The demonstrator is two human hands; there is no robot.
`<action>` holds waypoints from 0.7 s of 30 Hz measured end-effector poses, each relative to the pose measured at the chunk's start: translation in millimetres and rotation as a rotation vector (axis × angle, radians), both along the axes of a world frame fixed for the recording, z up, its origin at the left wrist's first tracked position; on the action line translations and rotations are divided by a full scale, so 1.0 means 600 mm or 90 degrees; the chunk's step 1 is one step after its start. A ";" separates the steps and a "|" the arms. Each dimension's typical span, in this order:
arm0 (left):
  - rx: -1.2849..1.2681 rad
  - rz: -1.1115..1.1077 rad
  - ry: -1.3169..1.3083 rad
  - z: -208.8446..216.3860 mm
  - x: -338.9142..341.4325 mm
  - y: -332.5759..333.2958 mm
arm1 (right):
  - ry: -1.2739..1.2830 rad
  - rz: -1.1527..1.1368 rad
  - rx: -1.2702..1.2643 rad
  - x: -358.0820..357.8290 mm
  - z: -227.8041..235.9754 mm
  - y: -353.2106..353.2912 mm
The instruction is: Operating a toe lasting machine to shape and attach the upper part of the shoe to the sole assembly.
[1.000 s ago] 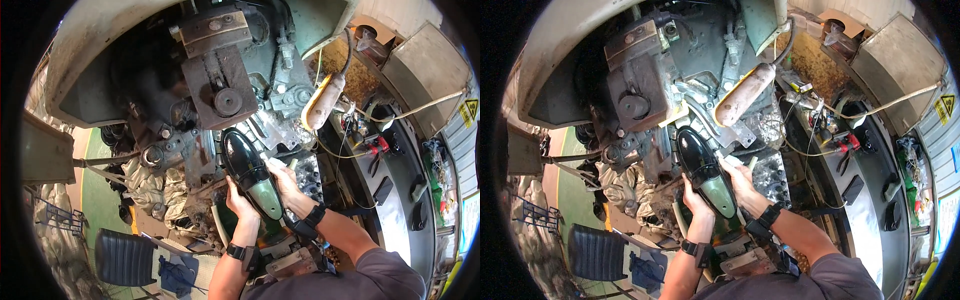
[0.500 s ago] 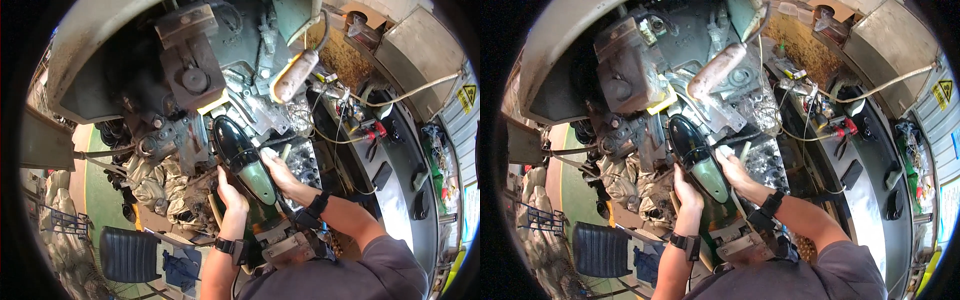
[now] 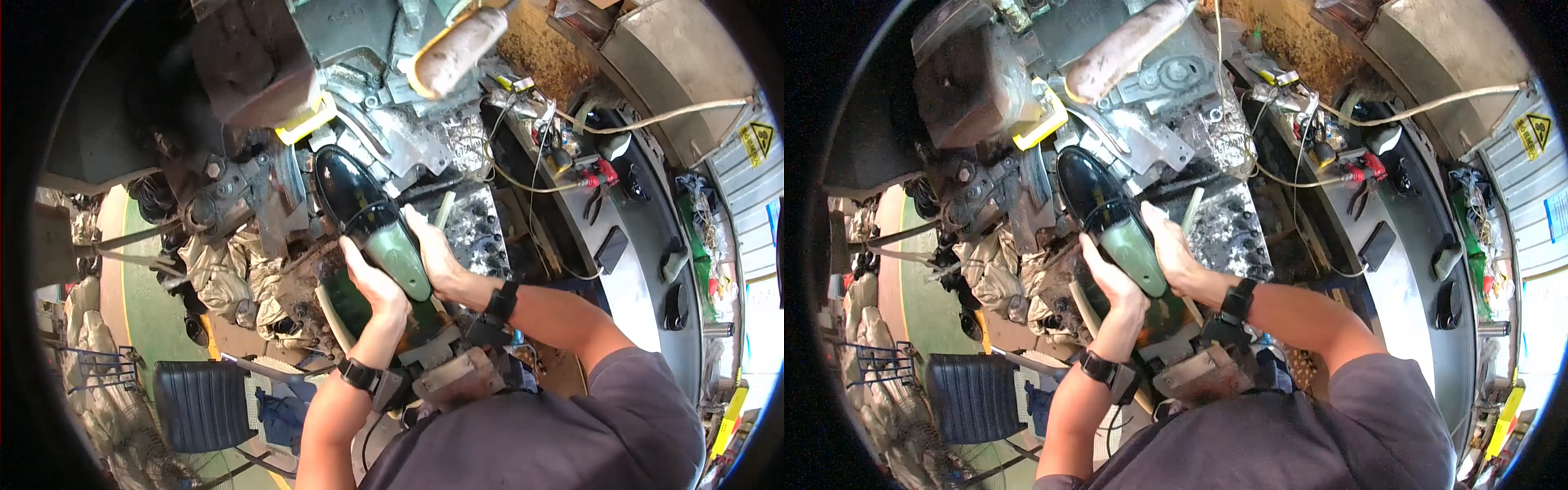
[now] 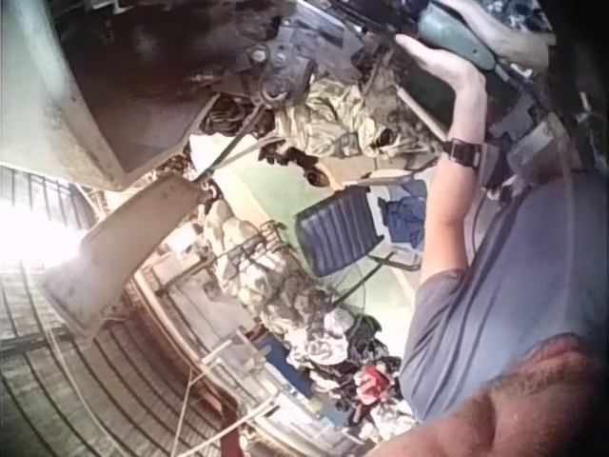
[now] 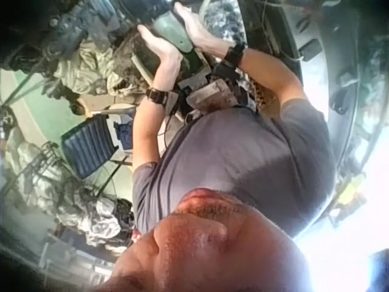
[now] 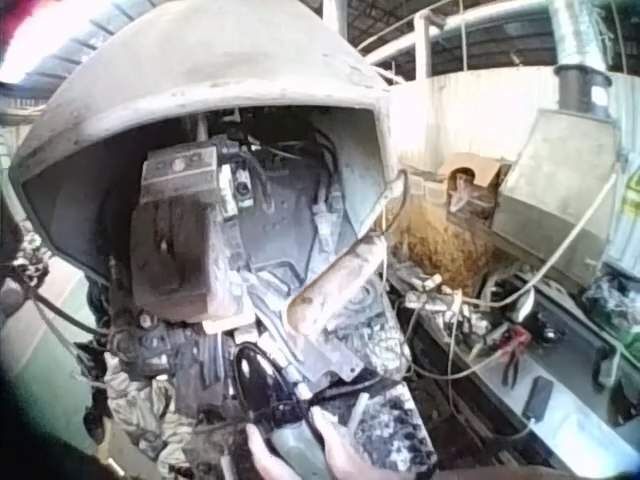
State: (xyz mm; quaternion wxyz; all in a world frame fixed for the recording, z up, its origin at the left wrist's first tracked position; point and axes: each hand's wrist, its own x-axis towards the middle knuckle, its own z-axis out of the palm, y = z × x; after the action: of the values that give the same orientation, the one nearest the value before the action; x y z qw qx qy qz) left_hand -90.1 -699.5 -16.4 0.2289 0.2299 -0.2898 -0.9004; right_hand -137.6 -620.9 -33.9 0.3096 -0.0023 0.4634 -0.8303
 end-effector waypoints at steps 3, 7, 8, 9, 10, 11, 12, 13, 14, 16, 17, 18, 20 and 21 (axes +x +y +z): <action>-0.009 -0.022 -0.039 0.019 0.005 0.003 | -0.033 0.023 -0.017 -0.002 -0.017 0.008; -0.211 0.018 -0.113 -0.049 0.072 -0.083 | 0.008 0.131 0.278 -0.041 -0.009 0.084; -0.320 0.050 -0.153 -0.061 0.109 -0.108 | 0.057 0.129 0.252 -0.058 -0.010 0.134; -0.346 0.082 -0.190 -0.075 0.150 -0.137 | 0.028 0.094 0.321 -0.088 -0.045 0.195; -0.368 0.122 -0.231 -0.107 0.196 -0.174 | 0.058 0.033 0.368 -0.107 -0.067 0.241; -0.310 0.186 -0.282 -0.164 0.240 -0.214 | 0.054 -0.043 0.415 -0.131 -0.117 0.287; -0.248 0.244 -0.334 -0.215 0.276 -0.238 | 0.063 -0.114 0.510 -0.155 -0.194 0.329; -0.256 0.246 -0.350 -0.240 0.307 -0.239 | -0.012 -0.101 0.578 -0.154 -0.205 0.323; -0.264 0.239 -0.355 -0.250 0.314 -0.231 | -0.010 -0.106 0.577 -0.161 -0.238 0.327; -0.277 0.220 -0.318 -0.247 0.290 -0.207 | -0.105 -0.104 0.460 -0.187 -0.321 0.339; -0.283 0.218 -0.315 -0.244 0.295 -0.197 | -0.116 -0.132 0.439 -0.168 -0.324 0.302; -0.288 0.212 -0.310 -0.239 0.300 -0.191 | -0.128 -0.165 0.418 -0.148 -0.315 0.270; -0.293 0.209 -0.321 -0.233 0.317 -0.196 | -0.126 -0.184 0.449 -0.145 -0.290 0.271; -0.287 0.203 -0.315 -0.234 0.323 -0.204 | -0.074 -0.211 0.471 -0.158 -0.303 0.307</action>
State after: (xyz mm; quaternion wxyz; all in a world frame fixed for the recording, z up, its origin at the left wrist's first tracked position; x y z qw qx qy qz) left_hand 103.8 -822.1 -156.8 0.3342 0.4269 -0.4880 -0.6840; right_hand -232.6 -437.0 -215.7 0.1772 0.2311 0.7064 -0.6451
